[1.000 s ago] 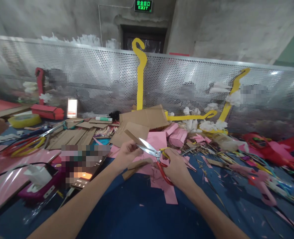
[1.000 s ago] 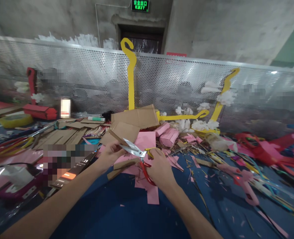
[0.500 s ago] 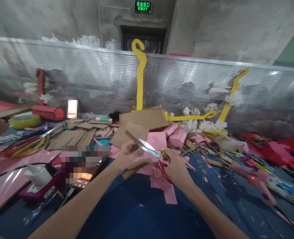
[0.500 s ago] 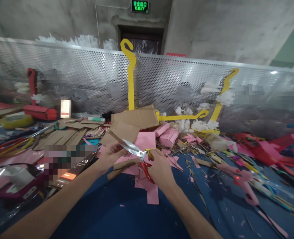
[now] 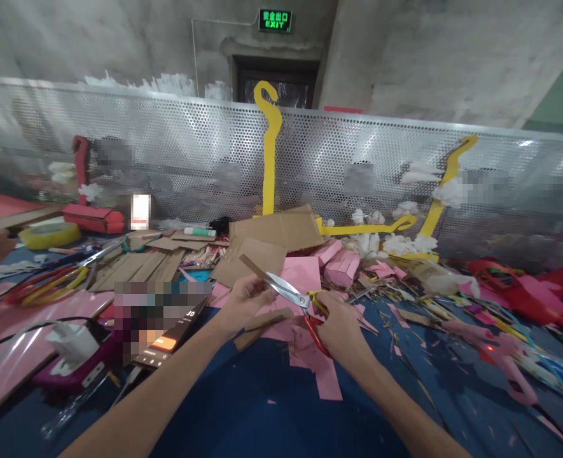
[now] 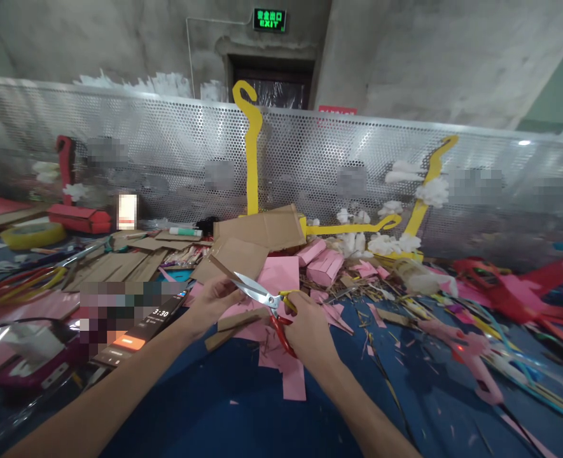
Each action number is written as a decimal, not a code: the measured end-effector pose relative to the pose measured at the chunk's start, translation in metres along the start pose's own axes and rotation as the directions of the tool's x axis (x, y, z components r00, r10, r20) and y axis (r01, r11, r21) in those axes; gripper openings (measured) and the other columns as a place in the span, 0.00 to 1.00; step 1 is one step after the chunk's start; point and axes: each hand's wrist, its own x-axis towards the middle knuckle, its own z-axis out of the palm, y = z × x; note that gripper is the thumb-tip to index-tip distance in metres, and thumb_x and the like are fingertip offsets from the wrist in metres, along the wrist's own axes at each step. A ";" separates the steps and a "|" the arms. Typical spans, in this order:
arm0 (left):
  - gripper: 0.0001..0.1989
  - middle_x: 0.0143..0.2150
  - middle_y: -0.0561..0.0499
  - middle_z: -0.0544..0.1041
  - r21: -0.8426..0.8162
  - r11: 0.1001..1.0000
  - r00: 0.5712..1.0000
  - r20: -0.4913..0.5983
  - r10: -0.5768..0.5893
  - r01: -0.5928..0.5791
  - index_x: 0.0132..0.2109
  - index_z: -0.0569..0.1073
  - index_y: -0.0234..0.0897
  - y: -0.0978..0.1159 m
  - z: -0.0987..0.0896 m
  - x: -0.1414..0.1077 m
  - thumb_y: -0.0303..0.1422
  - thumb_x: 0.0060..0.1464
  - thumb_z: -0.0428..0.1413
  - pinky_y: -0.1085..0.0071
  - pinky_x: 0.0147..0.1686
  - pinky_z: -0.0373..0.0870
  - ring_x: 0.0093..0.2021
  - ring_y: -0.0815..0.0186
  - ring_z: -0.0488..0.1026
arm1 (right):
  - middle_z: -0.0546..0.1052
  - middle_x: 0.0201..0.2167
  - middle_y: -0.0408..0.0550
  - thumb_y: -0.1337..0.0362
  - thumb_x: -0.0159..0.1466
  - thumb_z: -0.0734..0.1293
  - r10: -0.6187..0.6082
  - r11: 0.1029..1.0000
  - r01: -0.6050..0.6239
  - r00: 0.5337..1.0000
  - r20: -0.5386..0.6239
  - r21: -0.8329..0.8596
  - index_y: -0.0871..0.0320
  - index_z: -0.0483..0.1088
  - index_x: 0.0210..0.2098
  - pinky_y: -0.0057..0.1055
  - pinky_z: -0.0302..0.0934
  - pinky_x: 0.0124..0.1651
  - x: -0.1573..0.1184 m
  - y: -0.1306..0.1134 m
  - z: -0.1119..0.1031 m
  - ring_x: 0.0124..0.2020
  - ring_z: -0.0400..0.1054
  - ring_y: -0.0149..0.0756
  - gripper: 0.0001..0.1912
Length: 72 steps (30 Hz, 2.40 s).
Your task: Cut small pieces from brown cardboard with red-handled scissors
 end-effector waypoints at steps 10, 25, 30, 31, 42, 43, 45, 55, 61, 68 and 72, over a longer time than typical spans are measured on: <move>0.12 0.33 0.50 0.75 -0.001 1.000 1.000 -0.018 0.011 -0.011 0.39 0.75 0.34 0.002 0.003 0.000 0.38 0.53 0.64 0.69 0.37 0.70 0.34 0.66 0.71 | 0.67 0.18 0.41 0.69 0.56 0.64 0.083 0.994 -0.085 0.996 0.027 0.067 0.55 0.61 0.22 0.28 0.47 0.26 -0.001 -0.006 0.001 0.21 0.57 0.32 0.08; 0.13 0.34 0.47 0.78 -0.097 0.992 0.996 -0.029 -0.088 0.085 0.35 0.75 0.33 -0.013 -0.001 0.003 0.40 0.57 0.62 0.68 0.40 0.72 0.36 0.66 0.74 | 0.72 0.31 0.46 0.57 0.61 0.67 0.076 0.995 -0.076 0.997 -0.008 0.072 0.56 0.64 0.33 0.32 0.55 0.36 0.000 0.001 0.003 0.33 0.64 0.38 0.10; 0.16 0.30 0.47 0.78 -0.074 0.993 0.995 -0.027 -0.097 0.095 0.32 0.74 0.32 -0.008 0.001 0.001 0.43 0.53 0.64 0.67 0.38 0.73 0.33 0.65 0.75 | 0.71 0.29 0.45 0.57 0.61 0.67 0.081 0.993 -0.082 0.997 0.012 0.082 0.56 0.64 0.32 0.31 0.54 0.34 0.000 0.002 0.005 0.31 0.63 0.37 0.10; 0.17 0.30 0.47 0.79 -0.068 0.993 0.995 -0.027 -0.096 0.094 0.32 0.74 0.32 -0.006 0.001 0.000 0.43 0.52 0.65 0.68 0.38 0.73 0.33 0.65 0.75 | 0.71 0.29 0.44 0.56 0.61 0.67 0.081 0.993 -0.082 0.997 0.014 0.087 0.56 0.64 0.31 0.31 0.54 0.34 0.000 0.002 0.005 0.31 0.63 0.37 0.11; 0.20 0.31 0.48 0.78 -0.116 0.987 0.984 -0.127 -0.123 0.109 0.37 0.75 0.31 -0.017 -0.001 0.007 0.44 0.48 0.67 0.69 0.34 0.72 0.31 0.67 0.74 | 0.72 0.28 0.47 0.51 0.61 0.67 0.162 0.964 -0.180 0.981 0.105 0.195 0.56 0.64 0.30 0.32 0.56 0.32 -0.002 0.009 0.017 0.29 0.64 0.37 0.15; 0.19 0.32 0.47 0.78 -0.118 0.987 0.985 -0.120 -0.122 0.108 0.37 0.75 0.31 -0.016 0.000 0.007 0.43 0.48 0.67 0.69 0.36 0.72 0.32 0.67 0.74 | 0.72 0.28 0.46 0.50 0.61 0.67 0.164 0.963 -0.182 0.981 0.104 0.199 0.56 0.64 0.31 0.32 0.57 0.32 -0.002 0.009 0.017 0.29 0.64 0.37 0.16; 0.18 0.32 0.47 0.78 -0.119 0.987 0.987 -0.105 -0.123 0.111 0.35 0.75 0.30 -0.012 0.003 0.005 0.42 0.49 0.67 0.69 0.37 0.72 0.33 0.66 0.75 | 0.72 0.29 0.46 0.49 0.62 0.66 0.176 0.959 -0.194 0.979 0.105 0.205 0.56 0.65 0.32 0.32 0.57 0.32 -0.001 0.007 0.014 0.29 0.65 0.38 0.17; 0.13 0.31 0.50 0.76 -0.099 0.984 0.986 -0.059 -0.157 0.151 0.36 0.74 0.32 -0.004 0.002 0.001 0.37 0.51 0.65 0.69 0.38 0.72 0.32 0.68 0.73 | 0.71 0.29 0.46 0.49 0.61 0.67 0.156 0.956 -0.171 0.985 0.078 0.237 0.56 0.64 0.32 0.33 0.59 0.35 0.002 -0.003 0.001 0.31 0.64 0.38 0.17; 0.16 0.33 0.55 0.73 -0.201 0.960 0.981 0.050 -0.189 0.195 0.42 0.68 0.38 -0.001 0.011 -0.003 0.31 0.49 0.66 0.65 0.38 0.76 0.31 0.70 0.73 | 0.71 0.30 0.45 0.47 0.61 0.68 0.185 0.935 -0.188 0.982 0.039 0.301 0.55 0.63 0.33 0.33 0.61 0.35 0.004 -0.001 -0.005 0.31 0.65 0.38 0.18; 0.15 0.25 0.57 0.70 -0.109 0.988 0.994 -0.010 -0.108 0.107 0.33 0.67 0.36 0.003 0.006 0.000 0.42 0.62 0.56 0.75 0.25 0.66 0.21 0.75 0.64 | 0.69 0.28 0.43 0.48 0.61 0.68 0.187 0.952 -0.182 0.982 0.003 0.247 0.55 0.63 0.32 0.31 0.59 0.32 0.009 0.004 -0.020 0.28 0.63 0.35 0.18; 0.13 0.40 0.47 0.79 -0.098 0.989 0.994 0.008 -0.107 0.107 0.41 0.68 0.35 0.010 0.007 -0.001 0.41 0.60 0.59 0.70 0.31 0.71 0.27 0.72 0.72 | 0.69 0.28 0.43 0.48 0.61 0.68 0.176 0.958 -0.174 0.984 0.009 0.228 0.55 0.64 0.33 0.30 0.58 0.31 0.011 0.002 -0.027 0.27 0.62 0.33 0.17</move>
